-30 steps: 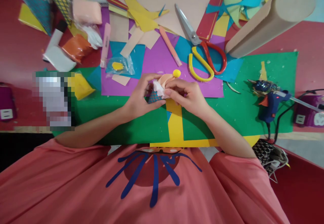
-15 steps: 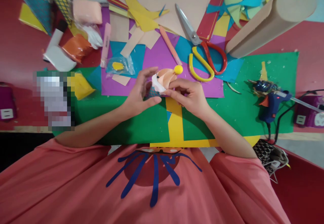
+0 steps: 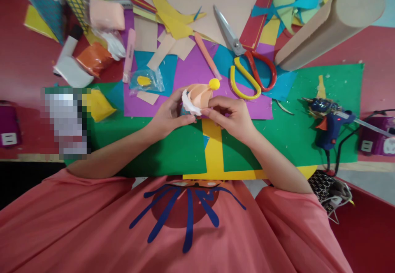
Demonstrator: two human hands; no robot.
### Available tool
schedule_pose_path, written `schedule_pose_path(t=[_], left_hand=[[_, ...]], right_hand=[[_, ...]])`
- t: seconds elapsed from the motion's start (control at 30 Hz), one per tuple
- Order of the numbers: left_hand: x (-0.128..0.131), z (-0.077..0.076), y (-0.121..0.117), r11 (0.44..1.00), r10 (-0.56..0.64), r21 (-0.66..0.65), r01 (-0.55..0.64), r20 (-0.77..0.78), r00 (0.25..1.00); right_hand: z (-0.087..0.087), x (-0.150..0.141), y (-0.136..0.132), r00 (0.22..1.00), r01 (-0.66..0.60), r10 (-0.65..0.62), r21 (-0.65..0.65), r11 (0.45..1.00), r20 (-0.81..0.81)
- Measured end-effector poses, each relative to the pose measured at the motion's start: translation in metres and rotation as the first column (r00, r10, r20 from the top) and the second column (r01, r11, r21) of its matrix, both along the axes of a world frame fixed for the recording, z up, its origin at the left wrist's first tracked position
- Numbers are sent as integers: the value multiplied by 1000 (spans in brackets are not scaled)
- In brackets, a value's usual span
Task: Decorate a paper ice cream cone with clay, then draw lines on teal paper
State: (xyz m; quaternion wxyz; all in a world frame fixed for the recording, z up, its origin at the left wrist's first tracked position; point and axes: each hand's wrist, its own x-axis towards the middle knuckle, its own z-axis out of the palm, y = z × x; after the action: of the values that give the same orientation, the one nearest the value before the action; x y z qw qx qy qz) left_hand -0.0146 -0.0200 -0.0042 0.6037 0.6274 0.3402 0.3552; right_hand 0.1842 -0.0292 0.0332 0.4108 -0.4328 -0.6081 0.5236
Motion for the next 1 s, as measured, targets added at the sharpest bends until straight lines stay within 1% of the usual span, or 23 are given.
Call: schedule_pose_path(t=[0.07,0.2,0.27,0.33,0.47,0.53,0.57,0.63,0.7,0.77,0.87,1.0], left_hand=[[0,0,1,1000,-4,-10,4,7,1000],[0,-9,-1,987,110,126,-98,-97,989],[0,-14,-2,983,129,152,-107,-142,981],[1,-15,-3,987,111,134,-94,-130,985],[0,-11,-1,999,48,4,-48,20,999],[0,-10,1,997,69,-32,-68,61,996],[0,-9,3,995,96,-27,-95,57,994],[-1,-11,5,986,166,26,-166,24,986],[-1,-13,5,972,216,97,-214,-8,976],[-1,-14,3,966,224,142,-218,-24,974],[2,-14,-3,976,168,148,-160,-40,985],[6,-9,-11,987,115,118,-109,-49,992]], right_hand=[[0,1,1,1000,18,-19,-3,1000,-20],[-2,1,1,991,130,-130,30,991,9],[-5,1,2,989,137,-139,33,990,49],[-8,1,3,991,106,-108,27,994,79],[-15,3,8,995,74,-75,11,997,66],[-19,5,11,997,76,-76,10,997,27],[-20,5,12,997,79,-80,11,997,17],[-21,6,11,995,87,-88,25,996,44],[-21,5,9,988,109,-115,67,992,100],[-21,3,7,979,148,-166,146,978,117],[-19,2,6,972,191,-220,273,943,82],[-16,6,5,975,148,-192,324,935,110]])
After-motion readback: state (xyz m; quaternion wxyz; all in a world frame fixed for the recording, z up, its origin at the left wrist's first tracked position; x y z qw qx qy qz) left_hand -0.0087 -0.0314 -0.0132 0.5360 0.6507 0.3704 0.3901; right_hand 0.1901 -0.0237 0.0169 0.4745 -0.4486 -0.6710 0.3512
